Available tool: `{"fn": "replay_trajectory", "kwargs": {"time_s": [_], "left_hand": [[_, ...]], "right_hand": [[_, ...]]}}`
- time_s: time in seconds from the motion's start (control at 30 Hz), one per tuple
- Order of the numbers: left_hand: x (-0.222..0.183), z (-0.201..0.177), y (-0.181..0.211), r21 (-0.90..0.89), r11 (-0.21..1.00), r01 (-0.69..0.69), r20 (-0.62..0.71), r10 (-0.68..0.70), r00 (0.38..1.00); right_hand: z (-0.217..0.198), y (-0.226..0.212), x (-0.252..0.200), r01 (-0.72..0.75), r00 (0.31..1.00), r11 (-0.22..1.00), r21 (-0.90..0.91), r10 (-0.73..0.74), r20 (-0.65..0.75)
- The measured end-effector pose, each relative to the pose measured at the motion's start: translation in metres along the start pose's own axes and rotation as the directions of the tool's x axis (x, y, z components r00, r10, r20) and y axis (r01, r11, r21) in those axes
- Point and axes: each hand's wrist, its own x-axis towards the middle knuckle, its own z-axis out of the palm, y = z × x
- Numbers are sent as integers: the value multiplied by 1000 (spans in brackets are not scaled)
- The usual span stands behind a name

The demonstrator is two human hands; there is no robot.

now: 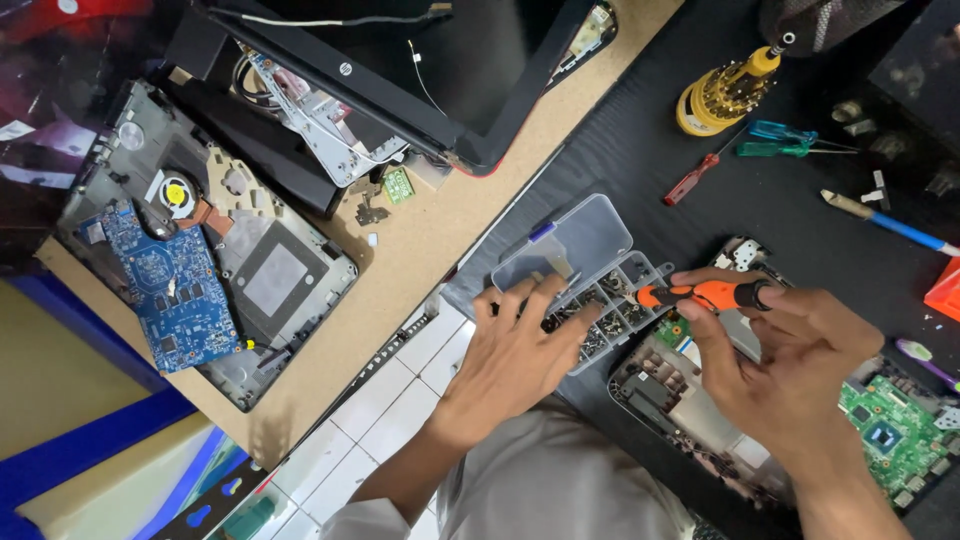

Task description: Installing a battery into a laptop by positioning it and securing it with screws using a screwdriver.

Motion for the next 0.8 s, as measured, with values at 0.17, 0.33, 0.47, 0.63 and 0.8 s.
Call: {"fn": "replay_trajectory", "kwargs": {"time_s": [0.17, 0.33, 0.47, 0.63, 0.8], "left_hand": [[1, 1, 1, 85, 996, 10, -18, -8, 1000], [2, -3, 2, 91, 996, -4, -38, 8, 999], [1, -2, 3, 66, 998, 8, -32, -5, 999], [0, 1, 3, 65, 998, 21, -23, -19, 1000], [1, -1, 3, 63, 998, 6, -41, -3, 999]], "right_hand": [[-1, -1, 1, -20, 1000, 999, 33, 19, 21], [-2, -1, 1, -10, 999, 1000, -4, 10, 34], [0, -2, 0, -23, 1000, 998, 57, 23, -2], [1, -6, 3, -37, 999, 999, -3, 37, 5], [18, 4, -11, -78, 994, 975, 206, 92, -57]]}}
